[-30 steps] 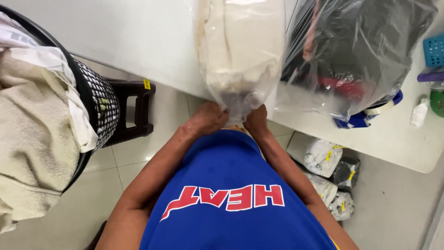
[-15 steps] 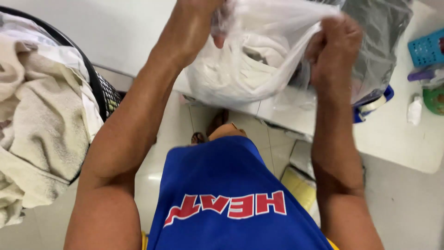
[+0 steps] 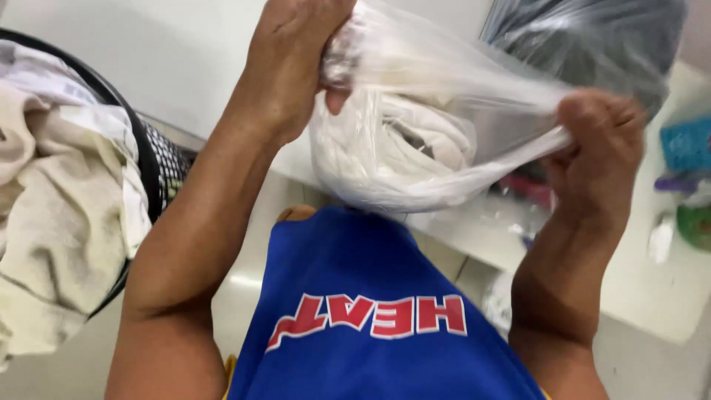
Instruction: The person seals a plastic bag containing white laundry by folding the opening and applying adhesive tape by hand.
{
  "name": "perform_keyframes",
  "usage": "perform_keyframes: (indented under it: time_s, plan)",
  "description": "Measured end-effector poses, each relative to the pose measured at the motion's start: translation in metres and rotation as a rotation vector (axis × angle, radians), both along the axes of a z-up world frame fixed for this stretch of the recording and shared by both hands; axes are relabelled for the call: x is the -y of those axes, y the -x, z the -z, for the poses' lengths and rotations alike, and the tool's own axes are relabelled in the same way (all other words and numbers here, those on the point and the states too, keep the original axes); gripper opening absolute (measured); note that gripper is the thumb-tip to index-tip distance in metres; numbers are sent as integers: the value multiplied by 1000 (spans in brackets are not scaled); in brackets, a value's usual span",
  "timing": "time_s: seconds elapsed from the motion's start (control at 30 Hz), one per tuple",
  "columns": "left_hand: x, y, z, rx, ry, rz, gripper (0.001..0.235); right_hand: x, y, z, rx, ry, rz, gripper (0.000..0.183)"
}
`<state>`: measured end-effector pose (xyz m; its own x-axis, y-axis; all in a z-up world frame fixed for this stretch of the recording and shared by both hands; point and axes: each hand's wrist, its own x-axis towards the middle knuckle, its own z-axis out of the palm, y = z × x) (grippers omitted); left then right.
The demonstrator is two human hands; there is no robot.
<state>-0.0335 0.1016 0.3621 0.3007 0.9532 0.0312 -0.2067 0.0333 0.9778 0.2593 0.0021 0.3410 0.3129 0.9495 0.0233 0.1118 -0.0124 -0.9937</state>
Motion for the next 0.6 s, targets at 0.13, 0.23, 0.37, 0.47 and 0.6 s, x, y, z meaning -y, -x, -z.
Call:
perform_keyframes:
  time_s: [0.13,0.23,0.37,0.47,0.6]
  plan:
    - [-19,1,21,-206,145,-23,52,-12,-22,3,228,92,-173,34]
    - [-18,19,13,-231,162,48,48,-4,-27,-13,93,74,-180,45]
    - [-31,58,11,-198,-73,-44,32,-6,-37,-23,377,122,-350,48]
    - [-60,115,68,-37,-203,-105,60,-1,-43,-10,210,129,-341,44]
    - [-63,91,180,-1352,-93,406,53,2,-45,15,-86,79,-310,38]
